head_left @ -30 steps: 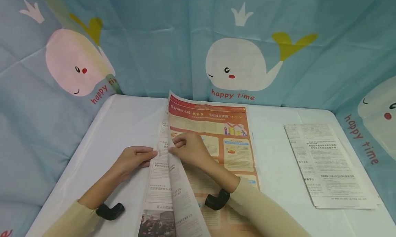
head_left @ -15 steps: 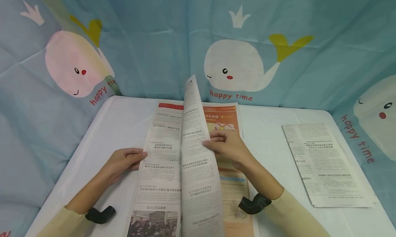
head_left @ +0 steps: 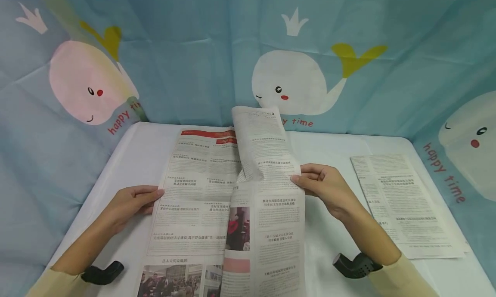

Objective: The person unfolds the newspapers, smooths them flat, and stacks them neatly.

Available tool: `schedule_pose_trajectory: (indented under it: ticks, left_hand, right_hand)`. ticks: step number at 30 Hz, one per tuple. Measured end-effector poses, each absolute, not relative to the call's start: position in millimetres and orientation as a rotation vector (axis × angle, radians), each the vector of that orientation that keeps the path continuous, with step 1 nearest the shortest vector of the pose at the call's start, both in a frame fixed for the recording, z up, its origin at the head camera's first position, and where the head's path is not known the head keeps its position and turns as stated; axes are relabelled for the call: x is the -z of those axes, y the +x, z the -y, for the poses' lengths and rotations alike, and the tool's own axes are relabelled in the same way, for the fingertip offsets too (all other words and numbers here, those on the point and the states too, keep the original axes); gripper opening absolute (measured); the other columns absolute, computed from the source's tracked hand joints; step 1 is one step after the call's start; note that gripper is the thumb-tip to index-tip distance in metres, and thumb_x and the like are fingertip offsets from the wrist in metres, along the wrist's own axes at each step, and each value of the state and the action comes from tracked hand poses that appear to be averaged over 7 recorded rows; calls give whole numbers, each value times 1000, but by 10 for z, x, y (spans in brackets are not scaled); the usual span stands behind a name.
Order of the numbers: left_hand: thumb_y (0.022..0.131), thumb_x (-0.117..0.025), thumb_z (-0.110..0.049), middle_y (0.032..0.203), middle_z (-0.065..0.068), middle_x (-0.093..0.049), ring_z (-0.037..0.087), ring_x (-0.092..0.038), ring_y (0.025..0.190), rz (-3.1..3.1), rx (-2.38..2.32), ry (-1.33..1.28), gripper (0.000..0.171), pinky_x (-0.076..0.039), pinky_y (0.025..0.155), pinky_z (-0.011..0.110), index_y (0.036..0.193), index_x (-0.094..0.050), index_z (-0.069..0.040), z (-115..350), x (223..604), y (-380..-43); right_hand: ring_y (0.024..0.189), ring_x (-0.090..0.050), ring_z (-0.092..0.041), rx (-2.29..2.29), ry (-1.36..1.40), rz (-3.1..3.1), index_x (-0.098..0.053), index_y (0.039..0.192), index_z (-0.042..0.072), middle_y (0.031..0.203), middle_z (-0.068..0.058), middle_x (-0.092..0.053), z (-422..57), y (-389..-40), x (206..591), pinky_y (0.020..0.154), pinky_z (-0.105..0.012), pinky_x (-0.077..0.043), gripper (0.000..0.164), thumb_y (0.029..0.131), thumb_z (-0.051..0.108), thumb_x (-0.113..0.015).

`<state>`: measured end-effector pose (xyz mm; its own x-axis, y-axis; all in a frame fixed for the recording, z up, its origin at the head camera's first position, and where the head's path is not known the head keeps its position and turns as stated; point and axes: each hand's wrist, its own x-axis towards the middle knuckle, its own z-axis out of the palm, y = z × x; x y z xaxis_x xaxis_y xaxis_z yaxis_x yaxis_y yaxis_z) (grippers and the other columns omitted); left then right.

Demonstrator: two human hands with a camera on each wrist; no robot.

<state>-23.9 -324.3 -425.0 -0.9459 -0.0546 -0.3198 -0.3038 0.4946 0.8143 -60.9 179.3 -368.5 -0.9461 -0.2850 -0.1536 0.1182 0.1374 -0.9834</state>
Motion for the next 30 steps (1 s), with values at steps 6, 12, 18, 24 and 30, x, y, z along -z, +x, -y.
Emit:
schedule_pose_trajectory:
  ticks: [6,12,18,24,30]
  left_hand:
    - [104,-68,-41,119,0,-76,-1,-71,93,-2506,-1413,-279,75,-63,80,23,153,-45,11,3367,4199,-213]
    - [106,-65,-41,117,-3,-75,-2,-70,95,-2493,-1372,-267,74,-62,81,24,153,-44,12,3516,4176,-188]
    - [107,-63,-39,115,-10,-73,-4,-69,96,-2467,-1363,-266,75,-62,83,24,155,-38,14,3695,4143,-169]
    - [108,-62,-36,106,-19,-71,-5,-69,94,-2460,-1366,-283,72,-62,82,25,154,-38,15,3836,4108,-125]
    - [108,-62,-36,98,-26,-69,-3,-69,90,-2523,-1354,-280,71,-62,78,26,153,-40,14,3923,4103,-148]
  right_hand:
    - [91,-76,-9,1888,-155,-2110,-60,131,-8,99,9,-80,-2007,-572,3717,88,-26,-62,43,100,17,-75]
    - [93,-74,-10,1916,-176,-2060,-62,126,2,102,8,-78,-2229,-574,3766,88,-28,-61,29,102,15,-71]
    - [95,-70,-9,1913,-146,-2060,-67,116,12,103,9,-75,-2434,-560,3798,86,-28,-59,13,104,15,-69]
    - [95,-67,-8,1966,-117,-1996,-67,112,17,103,10,-71,-2652,-567,3872,84,-27,-59,9,106,11,-64]
    - [98,-66,-7,2039,-176,-1901,-67,117,20,109,9,-68,-2931,-594,4005,84,-25,-57,19,110,8,-54]
